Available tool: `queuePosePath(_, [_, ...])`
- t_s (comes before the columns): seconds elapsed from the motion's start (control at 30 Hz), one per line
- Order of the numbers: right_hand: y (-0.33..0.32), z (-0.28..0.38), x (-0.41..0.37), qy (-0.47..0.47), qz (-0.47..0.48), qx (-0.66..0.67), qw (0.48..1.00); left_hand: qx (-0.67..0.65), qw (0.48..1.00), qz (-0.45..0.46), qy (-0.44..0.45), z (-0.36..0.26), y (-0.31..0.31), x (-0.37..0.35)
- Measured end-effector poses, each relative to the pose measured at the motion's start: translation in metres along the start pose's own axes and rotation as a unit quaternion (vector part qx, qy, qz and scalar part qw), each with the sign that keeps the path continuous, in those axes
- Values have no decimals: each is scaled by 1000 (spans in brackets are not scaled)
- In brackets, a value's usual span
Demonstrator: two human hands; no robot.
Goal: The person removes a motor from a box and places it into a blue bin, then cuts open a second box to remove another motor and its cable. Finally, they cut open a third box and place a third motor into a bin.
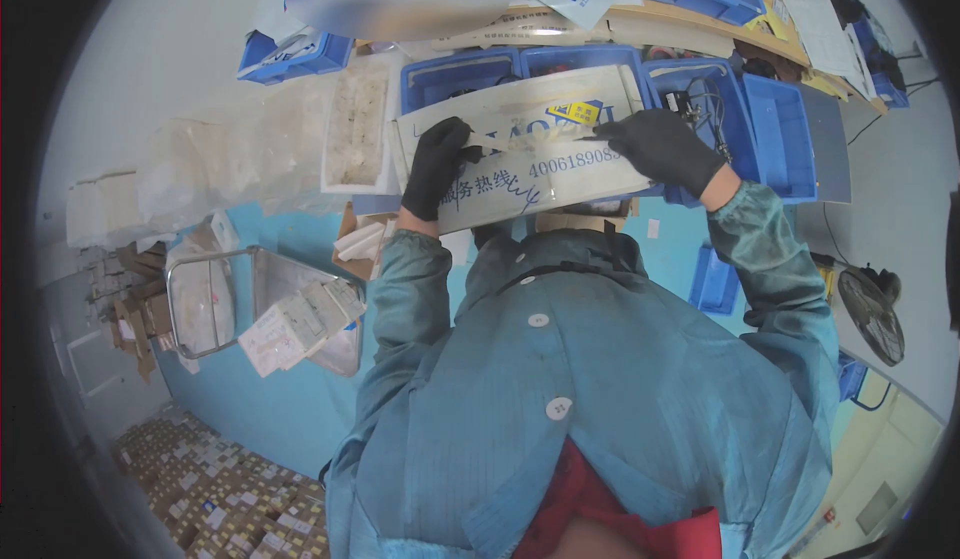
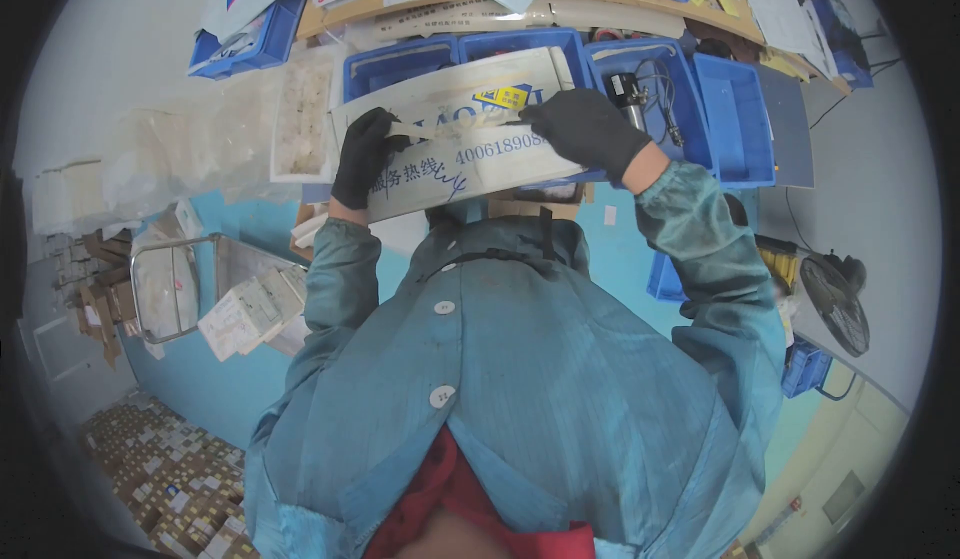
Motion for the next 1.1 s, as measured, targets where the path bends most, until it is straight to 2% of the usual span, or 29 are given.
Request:
queuePosePath(0.07, [-14, -5, 0, 36, -6, 104, 994, -22, 1000, 4, -5, -1, 1, -1])
queuePosePath(0.2, [-19, 1, 11, 40, -4, 190, 981, -47, 999, 1, -15, 1, 2, 2])
queuePosePath(0.3, [-9, 11, 31, 11, 12, 96, 995, -47, 999, 19, -9, 2, 1, 2])
queuePosePath(0.4, [-3, 19, 48, -28, 3, 90, 996, -91, 996, -2, 6, 2, 1, 1])
queuePosePath(0.8, [-12, 38, 70, -74, -15, -18, 997, -85, 996, 0, -9, 7, 0, 4])
queuePosePath(1.0, [-8, 39, 71, -62, 8, -33, 998, -114, 993, 25, -9, 4, 1, 4])
queuePosePath(1.1, [-3, 38, 72, -63, -4, -47, 997, -93, 995, 21, 25, 2, 1, 4])
Point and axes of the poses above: each hand's wrist, its own x-axis towards the middle knuckle, its own y-axis out of the palm, z = x × y, the point moved 6 cm from there along x, towards the middle knuckle
